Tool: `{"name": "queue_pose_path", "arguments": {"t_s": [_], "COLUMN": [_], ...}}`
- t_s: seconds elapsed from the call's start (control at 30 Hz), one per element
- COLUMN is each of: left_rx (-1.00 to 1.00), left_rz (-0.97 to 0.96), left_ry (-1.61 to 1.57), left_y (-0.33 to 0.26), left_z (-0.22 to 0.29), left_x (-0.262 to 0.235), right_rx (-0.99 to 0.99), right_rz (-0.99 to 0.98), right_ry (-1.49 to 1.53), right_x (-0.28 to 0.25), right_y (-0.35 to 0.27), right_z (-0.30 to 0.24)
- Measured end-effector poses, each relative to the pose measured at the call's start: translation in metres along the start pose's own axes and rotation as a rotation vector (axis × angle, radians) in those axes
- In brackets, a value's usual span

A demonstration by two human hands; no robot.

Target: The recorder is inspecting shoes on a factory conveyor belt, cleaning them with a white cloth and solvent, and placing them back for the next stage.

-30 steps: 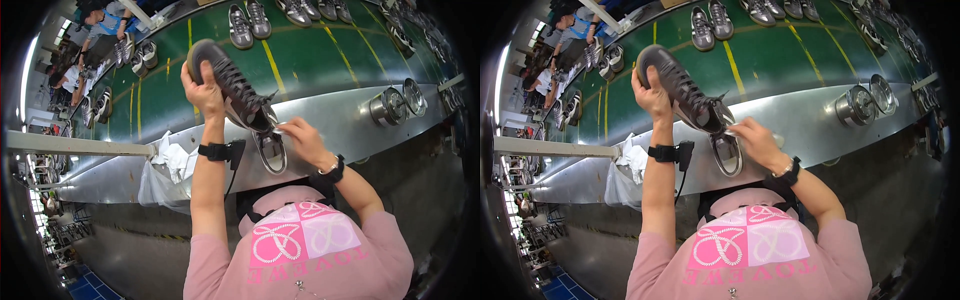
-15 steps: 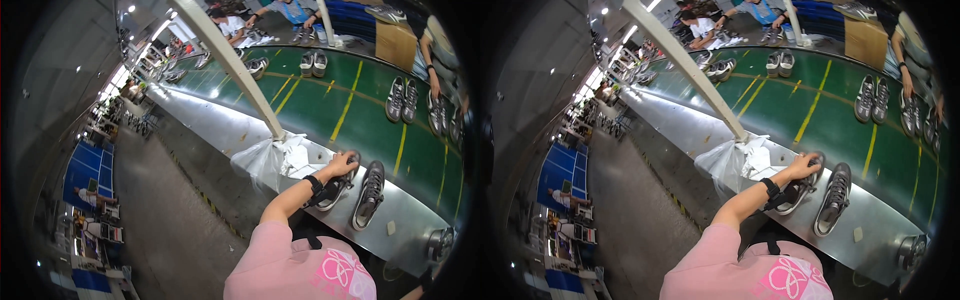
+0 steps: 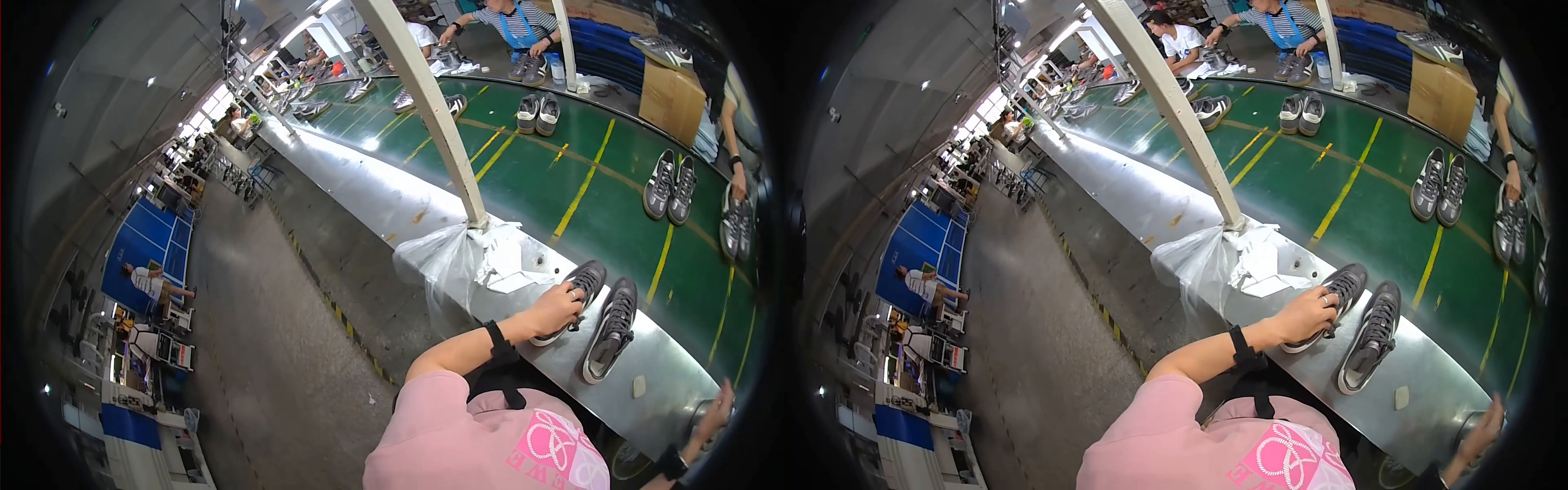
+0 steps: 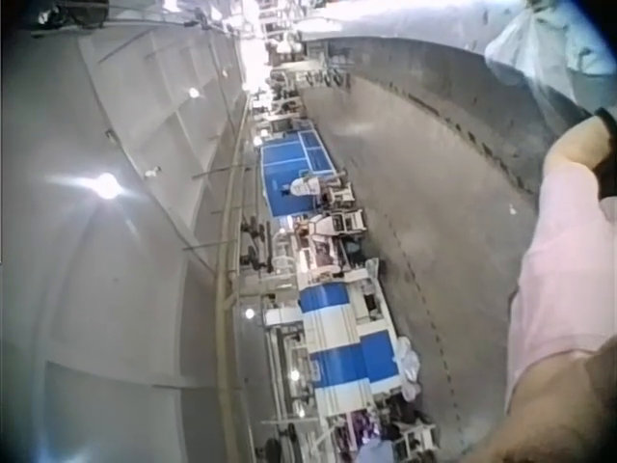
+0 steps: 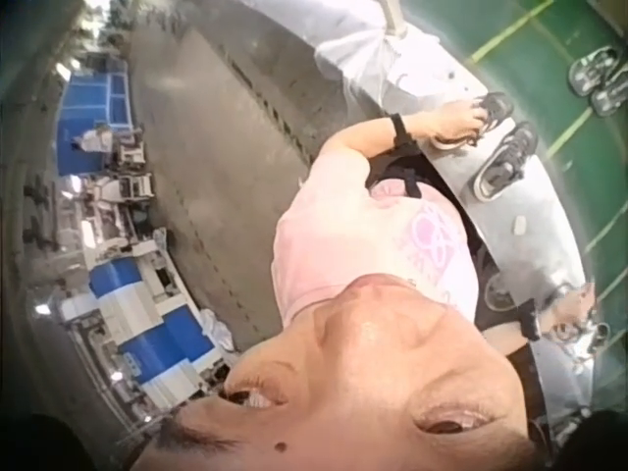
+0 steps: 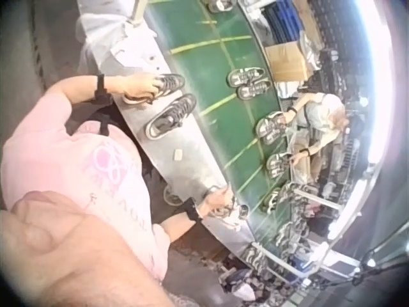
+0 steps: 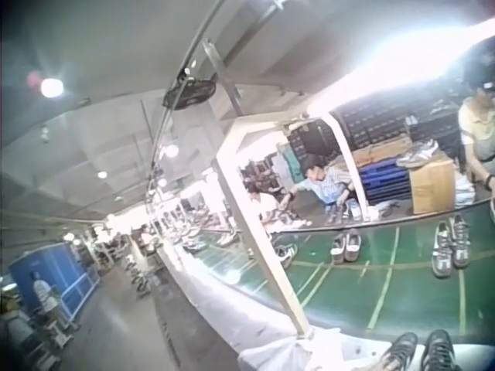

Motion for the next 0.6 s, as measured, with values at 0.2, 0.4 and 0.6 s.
{"name": "queue_pose_path", "arguments": {"t_s": [0.2, 0.4, 0.6], "left_rx": [-0.180, -0.268, -0.561], "left_rz": [0.121, 0.384, 0.046], "left_ry": [-0.142, -0.295, -0.416], "left_y": [0.004, -0.024, -0.073], "left_z": [0.017, 0.031, 0.031], "left_x": [-0.009, -0.023, -0.009], "right_rx": [-0.148, -0.213, -0.200], "right_rz": [-0.617, -0.455, -0.306], "right_ry": [0.483, 0.602, 0.634], "right_x": [0.132, 0.163, 0.163], "right_y": [-0.065, -0.062, -0.057], "right_z": [-0.205, -0.292, -0.285]}}
Point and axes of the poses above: each hand's wrist, its own y-axis towards the middle knuckle, its own x-axis out of the palm, z = x × y, the point moved 3 cm from there along y, towards the middle knuckle, and after that the axes turned 7 degrees about -y, right-handed, at the moved point
